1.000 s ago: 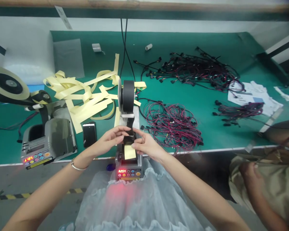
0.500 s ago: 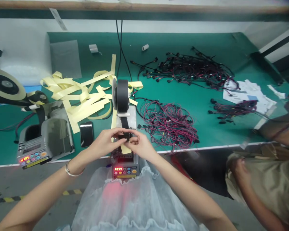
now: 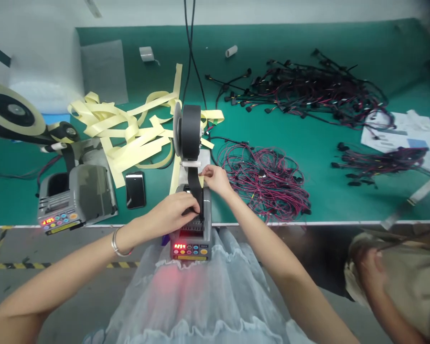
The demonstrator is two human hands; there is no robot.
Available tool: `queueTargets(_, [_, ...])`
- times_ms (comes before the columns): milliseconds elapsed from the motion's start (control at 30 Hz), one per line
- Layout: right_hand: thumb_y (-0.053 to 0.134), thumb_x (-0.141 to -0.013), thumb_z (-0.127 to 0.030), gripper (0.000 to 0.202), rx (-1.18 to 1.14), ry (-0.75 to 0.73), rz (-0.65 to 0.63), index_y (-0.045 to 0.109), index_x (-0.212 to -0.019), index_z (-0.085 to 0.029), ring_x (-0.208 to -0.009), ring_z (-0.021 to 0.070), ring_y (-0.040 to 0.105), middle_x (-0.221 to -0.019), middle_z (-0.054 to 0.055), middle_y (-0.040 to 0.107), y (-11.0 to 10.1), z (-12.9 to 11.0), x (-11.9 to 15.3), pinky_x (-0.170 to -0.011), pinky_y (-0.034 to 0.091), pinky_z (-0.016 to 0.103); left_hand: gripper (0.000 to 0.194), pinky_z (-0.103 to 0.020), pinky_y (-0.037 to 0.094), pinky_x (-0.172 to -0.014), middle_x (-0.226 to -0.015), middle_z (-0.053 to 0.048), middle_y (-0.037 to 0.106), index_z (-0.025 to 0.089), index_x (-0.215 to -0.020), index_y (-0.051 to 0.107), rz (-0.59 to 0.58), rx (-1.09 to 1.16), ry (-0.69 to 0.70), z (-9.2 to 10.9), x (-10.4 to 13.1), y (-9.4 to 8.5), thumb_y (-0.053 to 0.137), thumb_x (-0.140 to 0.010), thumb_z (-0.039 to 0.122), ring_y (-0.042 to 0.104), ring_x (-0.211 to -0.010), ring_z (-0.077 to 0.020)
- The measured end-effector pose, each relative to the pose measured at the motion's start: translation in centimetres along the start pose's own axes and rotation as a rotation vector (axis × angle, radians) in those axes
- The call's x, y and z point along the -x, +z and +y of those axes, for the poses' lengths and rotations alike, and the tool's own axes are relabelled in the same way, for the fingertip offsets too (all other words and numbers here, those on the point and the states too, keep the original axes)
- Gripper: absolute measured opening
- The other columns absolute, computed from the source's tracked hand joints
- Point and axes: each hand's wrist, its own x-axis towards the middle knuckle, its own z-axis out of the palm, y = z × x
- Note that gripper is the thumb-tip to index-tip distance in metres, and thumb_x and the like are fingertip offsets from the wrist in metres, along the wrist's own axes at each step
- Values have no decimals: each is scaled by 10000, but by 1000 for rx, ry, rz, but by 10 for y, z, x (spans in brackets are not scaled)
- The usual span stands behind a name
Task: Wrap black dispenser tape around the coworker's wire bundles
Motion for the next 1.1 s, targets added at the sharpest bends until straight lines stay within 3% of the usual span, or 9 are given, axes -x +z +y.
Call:
queueTargets(267, [481,-634,-92,164,181,22,-16,608,-728,-136,-602,126,525,-634,8,615,21,30,-33,-593,362,218,58,-237,353,-575,-701,-5,570,170,-731,555,-408,-110,-59,-9,-25,-2,513,-709,137,501,-624,-126])
queueTargets(467, [474,-668,-107,258,246,-5,-64,630,-872,-132,-752,180,567,-812,70,647,17,27,-45,-712,411,268,54,-240,318,-530,-682,-1,561,179,-721,532,-464,-169,41,-9,-29,-9,493,-718,142,490,-597,-123])
queueTargets(567, [537,-609,-75,561,322,-78,-97,533,-1167,-128,-996,222,543,-1143,130,568,-5,20,-27,-852,415,311,40,-242,314,-526,-716,2,573,183,-733,512,-453,-196,97,-17,-31,-9,479,-749,167,511,-628,-126])
queueTargets(667, [506,-678,-80,462,363,59,195,551,-1135,-125,-1016,232,542,-1147,153,562,-25,1,27,-895,404,355,37,-245,317,-531,-741,-2,583,181,-749,498,-470,-216,125,-26,-34,-8,466,-763,169,539,-664,-133])
queueTargets(733, [503,-785,-254,215,204,212,241,632,-908,-134,-797,202,600,-876,110,650,-25,-19,73,-752,461,327,32,-249,308,-515,-752,-8,586,180,-762,488,-467,-236,144,-29,-35,-7,461,-777,187,553,-672,-143])
queueTargets(800, [460,-812,-479,400,-136,439,20,629,-701,-134,-490,146,544,-599,70,621,-13,-42,113,-484,426,266,51,-252,290,-490,-750,-11,584,180,-767,477,-450,-265,170,-30,-35,-6,463,-793,222,556,-655,-149])
queueTargets(867, [423,-786,-604,524,-506,663,-77,629,-722,-126,-341,102,457,-554,61,621,7,-62,137,-342,321,225,72,-254,273,-470,-737,-11,582,179,-765,472,-447,-302,194,-30,-36,-7,469,-801,241,555,-631,-149])
queueTargets(967, [493,-744,-618,526,-904,820,62,635,-825,-118,-301,71,443,-634,76,667,33,-81,146,-288,269,190,124,-256,253,-447,-718,-16,585,175,-745,471,-479,-354,239,-28,-41,-11,470,-822,272,564,-618,-156])
queueTargets(1100, [587,-733,-514,399,-1147,879,227,634,-762,-119,-292,38,418,-641,53,664,43,-88,138,-273,252,163,186,-257,243,-437,-740,-24,597,173,-762,481,-500,-410,281,-24,-46,-14,474,-836,344,572,-621,-169])
